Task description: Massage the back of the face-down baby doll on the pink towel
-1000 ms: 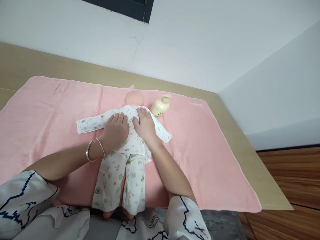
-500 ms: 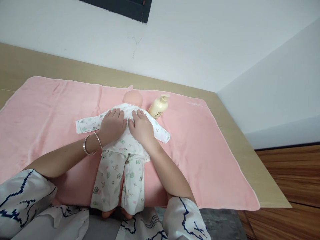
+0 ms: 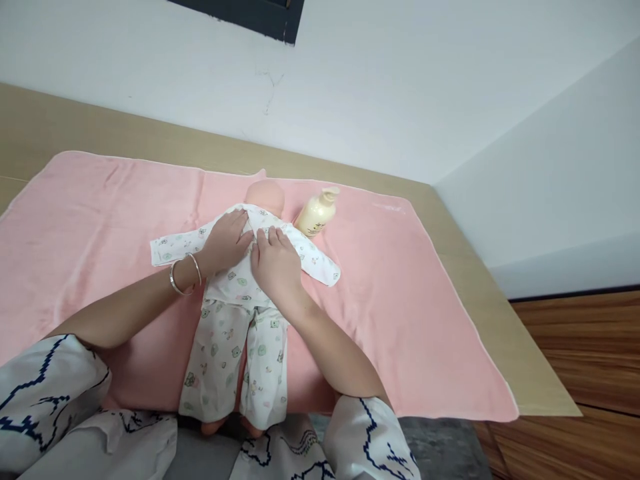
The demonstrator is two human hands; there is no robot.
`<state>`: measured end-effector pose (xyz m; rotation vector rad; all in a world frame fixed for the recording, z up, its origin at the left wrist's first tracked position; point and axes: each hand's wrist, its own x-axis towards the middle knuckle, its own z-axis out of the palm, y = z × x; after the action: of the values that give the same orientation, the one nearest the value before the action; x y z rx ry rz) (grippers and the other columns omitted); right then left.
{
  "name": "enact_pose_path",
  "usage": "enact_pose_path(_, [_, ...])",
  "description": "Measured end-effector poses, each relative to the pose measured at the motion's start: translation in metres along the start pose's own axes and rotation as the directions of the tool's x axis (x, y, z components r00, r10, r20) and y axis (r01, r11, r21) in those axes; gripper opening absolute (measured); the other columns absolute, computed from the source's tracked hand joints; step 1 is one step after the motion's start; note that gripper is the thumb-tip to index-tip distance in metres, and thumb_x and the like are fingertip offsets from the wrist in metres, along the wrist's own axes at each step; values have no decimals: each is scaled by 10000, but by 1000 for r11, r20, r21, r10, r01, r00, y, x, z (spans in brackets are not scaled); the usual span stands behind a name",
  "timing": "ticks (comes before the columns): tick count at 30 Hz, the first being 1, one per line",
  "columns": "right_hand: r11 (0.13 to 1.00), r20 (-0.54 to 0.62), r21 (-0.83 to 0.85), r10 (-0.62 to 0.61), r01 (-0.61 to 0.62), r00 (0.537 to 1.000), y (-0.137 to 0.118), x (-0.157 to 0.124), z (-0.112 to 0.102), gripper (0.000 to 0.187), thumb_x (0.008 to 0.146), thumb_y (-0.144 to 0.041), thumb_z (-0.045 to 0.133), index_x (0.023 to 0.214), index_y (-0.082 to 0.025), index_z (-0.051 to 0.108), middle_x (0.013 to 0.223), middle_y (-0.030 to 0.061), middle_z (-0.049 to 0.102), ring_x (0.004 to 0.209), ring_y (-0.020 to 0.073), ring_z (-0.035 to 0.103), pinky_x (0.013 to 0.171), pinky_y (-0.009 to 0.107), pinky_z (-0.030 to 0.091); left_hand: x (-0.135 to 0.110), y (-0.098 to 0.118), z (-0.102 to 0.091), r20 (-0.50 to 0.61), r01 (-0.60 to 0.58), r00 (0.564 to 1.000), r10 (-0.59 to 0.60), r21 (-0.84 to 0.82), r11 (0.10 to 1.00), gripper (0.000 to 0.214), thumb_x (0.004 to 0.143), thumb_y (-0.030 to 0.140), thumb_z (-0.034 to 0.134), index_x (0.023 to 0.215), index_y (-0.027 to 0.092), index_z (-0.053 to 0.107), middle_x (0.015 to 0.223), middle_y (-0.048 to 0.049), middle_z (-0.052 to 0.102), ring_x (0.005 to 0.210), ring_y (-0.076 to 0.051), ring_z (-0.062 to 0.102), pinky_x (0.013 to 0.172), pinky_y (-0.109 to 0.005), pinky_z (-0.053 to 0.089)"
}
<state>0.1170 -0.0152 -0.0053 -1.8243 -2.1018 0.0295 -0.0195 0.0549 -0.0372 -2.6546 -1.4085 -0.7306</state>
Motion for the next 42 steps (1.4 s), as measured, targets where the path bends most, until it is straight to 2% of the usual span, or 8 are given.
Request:
enact_pose_path(3, [992,41,119,23,-28,999,16,14,2,496,1008,-319,378,1437,-124,529,1527,159,491,1468,320,398,1204,504,357,-7,11,1,-65,91,993,-94,-38,995,457,984,252,377,1339,12,537,1404,-238,572,1368,-337,497,1165,-512,381])
enact_pose_path(7, [971,68,240,-28,11,997,40,34,9,517,997,-359,393,1444,-121,499,1572,160,428,1505,294,330,1248,523,257,-21,35,-13,-12,54,998,-54,16,998,457,994,213,354,1358,6,537,1436,-259,546,1381,-351,497,1157,-524,386])
enact_pose_path(10, [980,59,198,-33,21,998,39,34,12,520,1004,-332,362,1448,-89,480,1570,188,420,1507,308,322,1247,543,238,-25,42,-20,23,44,999,-45,16,999,451,985,185,349,1350,15,551,1434,-261,549,1383,-354,498,1137,-521,410])
enact_pose_path(16, [1000,-24,-5,-14,14,1000,4,4,1,492,1002,-247,316,1384,-40,548,1430,236,569,1394,342,489,1191,521,354,-12,19,-5,-14,132,991,-134,-104,986,473,962,264,396,1371,66,523,1465,-211,535,1407,-331,461,1172,-545,369])
enact_pose_path(20, [1000,-33,-14,-18,18,999,-2,-2,-6,447,988,-262,369,1337,-126,613,1343,175,652,1324,322,558,1154,504,411,-8,9,8,-64,164,982,-178,-177,970,471,938,291,434,1345,80,541,1458,-183,549,1403,-321,460,1204,-524,336])
enact_pose_path(28, [979,92,172,-124,107,988,39,31,15,604,1005,-403,383,1512,-74,394,1623,210,304,1533,323,253,1250,556,209,-13,8,20,-142,184,963,-228,-265,946,455,937,304,446,1338,123,564,1454,-134,570,1410,-310,456,1214,-519,334])
enact_pose_path(36, [960,57,267,-102,83,993,33,24,-3,593,983,-396,444,1515,-137,404,1651,155,265,1548,292,218,1248,523,247,-16,5,20,-215,113,957,-194,-338,934,380,969,318,431,1261,158,614,1391,-117,618,1407,-281,461,1206,-533,351])
enact_pose_path(42, [979,18,165,-125,120,992,19,18,11,510,1024,-344,312,1484,-181,458,1629,118,337,1550,287,209,1251,586,188,-16,2,21,-185,114,964,-192,-367,923,384,975,293,402,1274,175,611,1409,-111,608,1378,-255,496,1202,-530,368])
